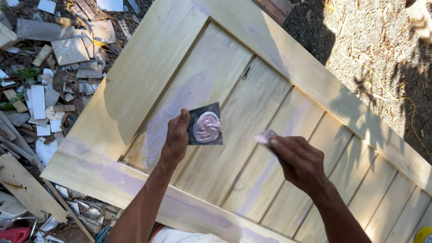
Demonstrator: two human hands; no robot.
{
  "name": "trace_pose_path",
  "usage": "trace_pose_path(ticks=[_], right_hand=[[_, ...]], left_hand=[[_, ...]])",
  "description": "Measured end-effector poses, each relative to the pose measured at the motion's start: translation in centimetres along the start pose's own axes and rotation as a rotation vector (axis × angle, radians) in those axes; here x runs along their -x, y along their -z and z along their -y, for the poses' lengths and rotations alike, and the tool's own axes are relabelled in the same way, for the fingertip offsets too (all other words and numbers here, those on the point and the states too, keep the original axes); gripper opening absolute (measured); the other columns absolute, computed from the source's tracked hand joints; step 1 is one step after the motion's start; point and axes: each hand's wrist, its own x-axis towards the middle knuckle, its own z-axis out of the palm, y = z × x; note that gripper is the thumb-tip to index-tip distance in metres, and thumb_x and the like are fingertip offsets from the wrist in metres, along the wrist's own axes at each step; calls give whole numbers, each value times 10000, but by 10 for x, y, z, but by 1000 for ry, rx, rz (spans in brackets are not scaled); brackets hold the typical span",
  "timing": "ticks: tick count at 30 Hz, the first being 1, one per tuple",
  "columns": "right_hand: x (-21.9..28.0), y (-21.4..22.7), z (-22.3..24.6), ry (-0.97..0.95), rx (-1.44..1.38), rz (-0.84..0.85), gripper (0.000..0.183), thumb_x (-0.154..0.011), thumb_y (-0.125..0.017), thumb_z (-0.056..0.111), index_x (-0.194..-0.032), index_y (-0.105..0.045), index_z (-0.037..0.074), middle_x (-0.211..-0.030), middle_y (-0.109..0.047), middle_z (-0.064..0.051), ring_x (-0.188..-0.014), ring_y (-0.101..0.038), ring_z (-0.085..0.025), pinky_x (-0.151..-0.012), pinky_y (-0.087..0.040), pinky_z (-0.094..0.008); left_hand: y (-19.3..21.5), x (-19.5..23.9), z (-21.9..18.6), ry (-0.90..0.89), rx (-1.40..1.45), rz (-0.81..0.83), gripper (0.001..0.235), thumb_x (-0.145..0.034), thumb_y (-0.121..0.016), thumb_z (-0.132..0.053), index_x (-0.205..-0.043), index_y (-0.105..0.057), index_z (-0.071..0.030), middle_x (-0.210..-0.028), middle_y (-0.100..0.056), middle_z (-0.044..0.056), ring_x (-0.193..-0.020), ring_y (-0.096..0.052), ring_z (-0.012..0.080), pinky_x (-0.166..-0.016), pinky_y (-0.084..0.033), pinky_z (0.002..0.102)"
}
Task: The person uses a putty knife to scoop wood filler from a can and applies it to the surface of a wooden door frame. They spread the filler into the grooves and joints of the wood using a second putty knife to smooth the surface.
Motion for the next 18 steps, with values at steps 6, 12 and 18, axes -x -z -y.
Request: trace_pose_path(ticks=[6,12,18], right_hand=[[-28,9,-13,211,154,74,405,-794,-758,25,-1157,-731,201,-1223,-716,-31,-1098,-692,-284,-959,-601,-434],[-39,-18,-22,203,237,29,376,-845,-811,119,-1175,-731,280,-1233,-708,-8,-1139,-652,-260,-1000,-573,-461],[-37,-47,-24,210,199,31,380,-830,-819,166,-1197,-731,209,-1230,-681,-102,-1119,-621,-318,-952,-568,-515]], left_hand=[[-37,-20,-8,30,-9,156,587,-1090,-396,-461,-1076,-699,41,-931,-740,49,-818,-669,92,-750,-560,257],[-63,-29,-15,54,-9,202,572,-1093,-409,-445,-1180,-696,42,-945,-727,38,-823,-638,84,-746,-539,253],[-76,-40,4,15,5,174,555,-1124,-419,-441,-1128,-698,40,-938,-718,46,-811,-612,80,-728,-525,251]])
